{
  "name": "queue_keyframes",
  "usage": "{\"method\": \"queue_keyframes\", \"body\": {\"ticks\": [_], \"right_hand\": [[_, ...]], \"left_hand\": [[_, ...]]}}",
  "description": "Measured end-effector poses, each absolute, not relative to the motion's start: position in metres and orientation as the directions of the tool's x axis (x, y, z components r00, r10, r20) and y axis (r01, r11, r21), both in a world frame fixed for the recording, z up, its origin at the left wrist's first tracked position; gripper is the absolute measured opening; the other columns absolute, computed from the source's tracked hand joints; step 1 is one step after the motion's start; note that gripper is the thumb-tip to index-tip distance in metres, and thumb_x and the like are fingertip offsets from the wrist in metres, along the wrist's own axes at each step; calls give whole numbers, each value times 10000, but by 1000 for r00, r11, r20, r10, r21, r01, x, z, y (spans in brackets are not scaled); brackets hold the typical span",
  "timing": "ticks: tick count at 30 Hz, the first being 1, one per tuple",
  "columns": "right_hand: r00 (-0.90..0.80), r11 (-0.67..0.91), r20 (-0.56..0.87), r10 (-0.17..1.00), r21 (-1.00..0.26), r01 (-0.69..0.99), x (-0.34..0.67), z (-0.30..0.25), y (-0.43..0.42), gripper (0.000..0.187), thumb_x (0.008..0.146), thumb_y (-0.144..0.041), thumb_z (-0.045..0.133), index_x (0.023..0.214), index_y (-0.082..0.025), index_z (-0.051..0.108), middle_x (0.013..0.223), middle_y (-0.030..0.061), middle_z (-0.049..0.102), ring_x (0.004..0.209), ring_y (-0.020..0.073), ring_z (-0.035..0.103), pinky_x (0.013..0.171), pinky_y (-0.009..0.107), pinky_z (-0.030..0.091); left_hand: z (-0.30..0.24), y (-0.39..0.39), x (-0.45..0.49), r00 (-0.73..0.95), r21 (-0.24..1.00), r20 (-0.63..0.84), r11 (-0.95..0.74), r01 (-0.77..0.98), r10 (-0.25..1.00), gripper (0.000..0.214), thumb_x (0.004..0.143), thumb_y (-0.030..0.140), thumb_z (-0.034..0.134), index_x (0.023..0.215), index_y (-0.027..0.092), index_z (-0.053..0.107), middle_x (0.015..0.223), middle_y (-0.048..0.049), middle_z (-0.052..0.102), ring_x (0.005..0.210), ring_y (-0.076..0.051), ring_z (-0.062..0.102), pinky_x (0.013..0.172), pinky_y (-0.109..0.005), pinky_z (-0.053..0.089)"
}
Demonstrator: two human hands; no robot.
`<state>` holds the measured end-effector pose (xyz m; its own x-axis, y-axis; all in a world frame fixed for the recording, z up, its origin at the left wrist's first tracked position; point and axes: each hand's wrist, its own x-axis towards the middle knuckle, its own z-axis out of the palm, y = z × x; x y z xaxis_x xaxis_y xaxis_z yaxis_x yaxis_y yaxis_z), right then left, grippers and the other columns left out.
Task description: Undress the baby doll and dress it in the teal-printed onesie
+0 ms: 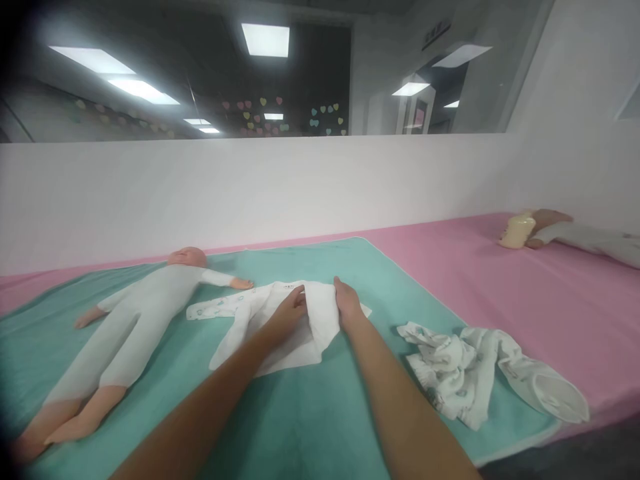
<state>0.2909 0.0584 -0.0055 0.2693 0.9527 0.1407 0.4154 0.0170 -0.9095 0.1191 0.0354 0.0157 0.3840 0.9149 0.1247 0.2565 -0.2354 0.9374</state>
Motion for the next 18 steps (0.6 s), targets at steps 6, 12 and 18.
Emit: {"method": "queue_keyframes", "body": {"ticks": [6, 12, 18], "right_hand": [[326, -89, 197, 925, -720, 688, 296, -3, 57, 229, 814, -390, 447, 759, -192, 550, 771, 47, 607, 754, 194, 535, 643, 277, 358], [143, -9, 216, 966, -522, 853, 284, 4, 43, 240, 777, -184, 490, 1000, -218, 573, 1052, 70, 576, 854, 179, 561, 656, 259, 341], [92, -5, 193, 977, -412, 911, 278, 8, 40, 214, 837, -237, 427, 998, -222, 567, 995, 73, 589, 843, 203, 564, 631, 280, 332]], "left_hand": [[13, 38, 120, 197, 972, 122, -157, 174, 973, 443, 894, 360, 364, 1284, 149, 370, 1085, -107, 626, 953, -188, 617, 855, -322, 477], [0, 42, 123, 130, 804, 366, -383, 455, 922, 422, 874, 364, 420, 1267, 208, 423, 1369, -87, 385, 1230, -218, 408, 1036, -354, 333], [-15, 50, 128, 388, 587, 335, -512, 626, 859, 368, 868, 315, 427, 1208, 228, 538, 1420, -58, 368, 1307, -235, 318, 1085, -421, 264]]}}
